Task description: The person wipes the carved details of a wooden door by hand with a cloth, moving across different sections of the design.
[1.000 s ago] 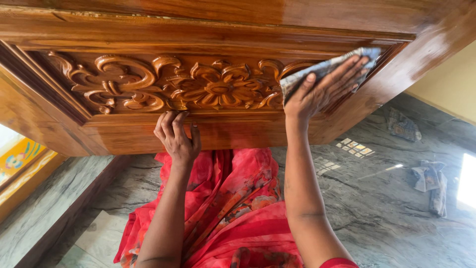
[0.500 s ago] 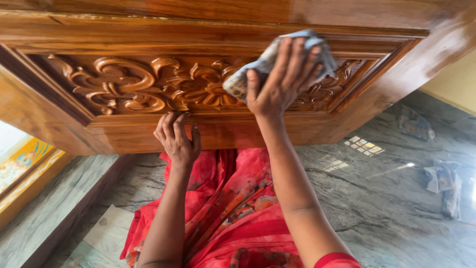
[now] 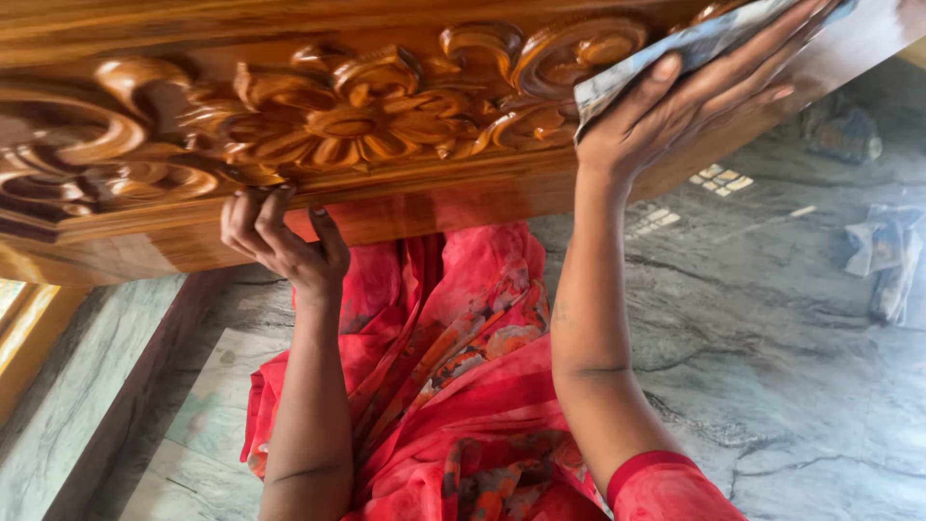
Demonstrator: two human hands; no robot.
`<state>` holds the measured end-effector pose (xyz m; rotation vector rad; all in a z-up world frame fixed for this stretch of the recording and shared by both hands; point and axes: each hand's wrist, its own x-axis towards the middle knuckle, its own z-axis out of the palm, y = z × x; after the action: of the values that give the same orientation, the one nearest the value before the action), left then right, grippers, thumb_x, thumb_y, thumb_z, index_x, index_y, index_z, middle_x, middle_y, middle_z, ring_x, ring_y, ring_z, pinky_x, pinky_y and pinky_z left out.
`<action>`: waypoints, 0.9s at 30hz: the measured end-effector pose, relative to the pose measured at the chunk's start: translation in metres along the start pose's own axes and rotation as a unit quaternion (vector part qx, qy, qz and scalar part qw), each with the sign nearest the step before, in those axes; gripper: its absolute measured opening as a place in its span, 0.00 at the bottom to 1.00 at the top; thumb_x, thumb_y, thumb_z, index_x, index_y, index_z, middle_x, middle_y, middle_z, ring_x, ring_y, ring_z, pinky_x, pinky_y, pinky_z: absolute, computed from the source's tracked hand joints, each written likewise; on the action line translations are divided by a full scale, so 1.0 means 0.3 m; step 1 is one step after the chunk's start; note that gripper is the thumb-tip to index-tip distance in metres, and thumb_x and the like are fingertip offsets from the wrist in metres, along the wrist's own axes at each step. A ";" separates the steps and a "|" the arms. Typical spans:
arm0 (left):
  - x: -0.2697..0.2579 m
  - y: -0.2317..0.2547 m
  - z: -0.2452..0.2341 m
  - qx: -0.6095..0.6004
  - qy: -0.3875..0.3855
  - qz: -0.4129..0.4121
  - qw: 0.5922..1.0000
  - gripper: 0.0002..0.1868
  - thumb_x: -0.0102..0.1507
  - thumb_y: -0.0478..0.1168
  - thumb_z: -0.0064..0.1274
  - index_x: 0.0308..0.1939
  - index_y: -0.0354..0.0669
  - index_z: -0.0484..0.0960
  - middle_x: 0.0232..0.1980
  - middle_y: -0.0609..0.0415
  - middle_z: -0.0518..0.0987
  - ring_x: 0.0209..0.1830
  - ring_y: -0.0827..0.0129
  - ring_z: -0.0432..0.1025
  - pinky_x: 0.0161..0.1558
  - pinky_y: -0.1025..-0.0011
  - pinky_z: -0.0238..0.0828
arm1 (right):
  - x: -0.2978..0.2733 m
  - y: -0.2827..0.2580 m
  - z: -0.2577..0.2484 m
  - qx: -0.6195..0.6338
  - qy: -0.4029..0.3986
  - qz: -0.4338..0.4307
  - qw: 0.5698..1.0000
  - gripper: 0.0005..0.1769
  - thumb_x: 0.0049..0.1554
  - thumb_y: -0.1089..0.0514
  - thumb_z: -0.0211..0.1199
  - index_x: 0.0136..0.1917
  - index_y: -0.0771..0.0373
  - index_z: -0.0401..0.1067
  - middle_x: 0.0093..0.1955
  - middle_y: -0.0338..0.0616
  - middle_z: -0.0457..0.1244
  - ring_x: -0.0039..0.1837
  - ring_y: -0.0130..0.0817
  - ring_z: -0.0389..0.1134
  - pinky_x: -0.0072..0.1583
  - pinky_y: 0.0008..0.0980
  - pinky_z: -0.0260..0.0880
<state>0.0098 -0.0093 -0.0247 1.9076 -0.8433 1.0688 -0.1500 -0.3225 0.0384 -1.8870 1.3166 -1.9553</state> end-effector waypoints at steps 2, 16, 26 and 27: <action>-0.012 -0.014 0.009 0.005 -0.003 -0.003 1.000 0.17 0.72 0.46 0.52 0.58 0.38 0.75 0.62 0.41 0.68 0.67 0.47 0.60 0.70 0.46 0.55 | -0.065 0.041 0.010 -0.030 -0.004 0.016 0.999 0.44 0.68 0.25 0.27 0.87 0.49 0.32 0.87 0.31 0.34 0.88 0.30 0.34 0.87 0.47 0.24; -0.031 -0.046 0.089 0.043 0.056 0.019 0.997 0.17 0.72 0.49 0.53 0.52 0.40 0.70 0.60 0.40 0.66 0.66 0.46 0.59 0.72 0.39 0.52 | -0.397 0.548 0.111 -0.092 0.019 0.110 0.989 0.46 0.66 0.23 0.19 0.88 0.46 0.25 0.89 0.41 0.27 0.89 0.38 0.23 0.84 0.59 0.13; -0.043 -0.070 0.141 0.021 0.097 0.005 0.995 0.18 0.73 0.53 0.49 0.54 0.43 0.68 0.62 0.43 0.63 0.69 0.49 0.56 0.70 0.44 0.52 | 0.163 0.937 0.106 0.042 0.041 -0.075 0.995 0.41 0.67 0.28 0.37 0.87 0.39 0.32 0.88 0.27 0.25 0.87 0.25 0.25 0.87 0.40 0.33; -0.043 -0.077 0.141 0.034 0.092 0.009 0.995 0.18 0.73 0.53 0.49 0.54 0.43 0.68 0.63 0.42 0.63 0.70 0.49 0.56 0.71 0.42 0.52 | 0.196 1.002 0.110 0.078 0.040 -0.052 0.995 0.39 0.69 0.29 0.38 0.86 0.40 0.34 0.88 0.28 0.27 0.87 0.26 0.27 0.87 0.40 0.35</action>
<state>0.0390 -0.0324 -0.0578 1.8265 -0.7300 1.2764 -0.2739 -0.5596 -0.1146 -1.8561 1.0673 -2.1366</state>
